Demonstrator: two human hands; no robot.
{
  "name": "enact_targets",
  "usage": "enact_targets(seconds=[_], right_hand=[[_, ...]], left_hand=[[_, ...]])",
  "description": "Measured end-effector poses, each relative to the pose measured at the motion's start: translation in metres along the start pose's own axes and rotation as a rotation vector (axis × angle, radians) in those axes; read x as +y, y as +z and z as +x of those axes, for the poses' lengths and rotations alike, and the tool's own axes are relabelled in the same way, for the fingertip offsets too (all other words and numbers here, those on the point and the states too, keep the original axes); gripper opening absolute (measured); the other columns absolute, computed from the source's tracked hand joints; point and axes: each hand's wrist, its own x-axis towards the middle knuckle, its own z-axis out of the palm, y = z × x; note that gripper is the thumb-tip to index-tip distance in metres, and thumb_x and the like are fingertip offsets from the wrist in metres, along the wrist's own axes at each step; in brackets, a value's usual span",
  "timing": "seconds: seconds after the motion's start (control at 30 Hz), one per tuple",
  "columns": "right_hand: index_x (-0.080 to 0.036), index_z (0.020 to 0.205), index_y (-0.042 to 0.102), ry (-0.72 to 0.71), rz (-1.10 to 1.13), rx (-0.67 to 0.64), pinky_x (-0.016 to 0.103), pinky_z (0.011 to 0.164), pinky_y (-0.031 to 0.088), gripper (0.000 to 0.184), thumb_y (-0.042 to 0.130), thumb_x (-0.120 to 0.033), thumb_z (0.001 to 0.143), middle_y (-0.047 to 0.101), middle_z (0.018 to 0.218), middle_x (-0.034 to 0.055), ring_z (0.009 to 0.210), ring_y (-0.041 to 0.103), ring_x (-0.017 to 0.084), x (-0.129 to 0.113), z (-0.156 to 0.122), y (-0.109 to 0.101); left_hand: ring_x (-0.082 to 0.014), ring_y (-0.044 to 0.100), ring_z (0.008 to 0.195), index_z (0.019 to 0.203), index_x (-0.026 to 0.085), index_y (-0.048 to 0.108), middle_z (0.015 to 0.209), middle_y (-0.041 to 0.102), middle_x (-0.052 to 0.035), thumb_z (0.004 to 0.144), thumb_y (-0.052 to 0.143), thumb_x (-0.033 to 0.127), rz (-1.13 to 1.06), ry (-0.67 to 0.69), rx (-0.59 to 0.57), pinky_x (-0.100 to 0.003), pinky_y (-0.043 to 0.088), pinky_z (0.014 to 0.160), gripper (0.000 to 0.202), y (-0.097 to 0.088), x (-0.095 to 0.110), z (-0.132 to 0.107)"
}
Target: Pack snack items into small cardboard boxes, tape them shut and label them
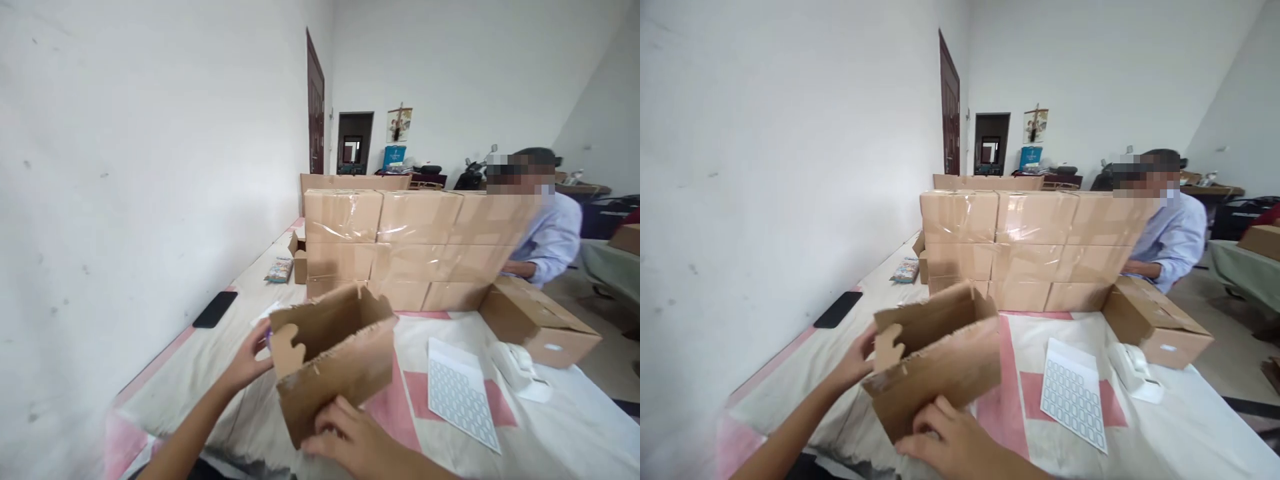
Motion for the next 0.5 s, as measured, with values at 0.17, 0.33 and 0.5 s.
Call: enact_targets(seconds=[0.17, 0.33, 0.5], right_hand=[[-0.022, 0.142, 0.052, 0.247, -0.112, -0.008, 0.039, 0.088, 0.053, 0.073, 0.080, -0.037, 0.076, 0.058, 0.119, 0.0123, 0.104, 0.055, 0.027, 0.004, -0.076, 0.039], [-0.022, 0.136, 0.053, 0.313, -0.201, 0.018, 0.036, 0.084, 0.055, 0.075, 0.081, -0.041, 0.068, 0.060, 0.116, 0.0100, 0.101, 0.057, 0.026, 0.010, -0.097, 0.053], [-0.021, 0.123, 0.058, -0.006, -0.520, 0.456, 0.039, 0.090, 0.053, 0.044, 0.062, -0.022, 0.079, 0.064, 0.115, 0.0097, 0.106, 0.058, 0.026, -0.028, -0.110, -0.002]], left_hand=[[-0.0372, 0.041, 0.148, 0.150, 0.029, 0.052, 0.159, 0.043, -0.0134, 0.075, 0.081, 0.052, 0.009, 0.061, -0.174, -0.051, 0.046, 0.116, 0.083, 0.097, -0.011, 0.033], [-0.0399, 0.030, 0.155, 0.152, 0.030, 0.048, 0.164, 0.031, -0.0141, 0.066, 0.089, 0.050, 0.082, 0.024, -0.193, -0.052, 0.033, 0.125, 0.097, 0.143, -0.028, 0.032], [-0.0402, 0.021, 0.158, 0.156, 0.025, 0.043, 0.169, 0.017, -0.0167, 0.060, 0.091, 0.039, 0.148, -0.044, -0.073, -0.053, 0.020, 0.130, 0.108, 0.156, -0.033, 0.021]])
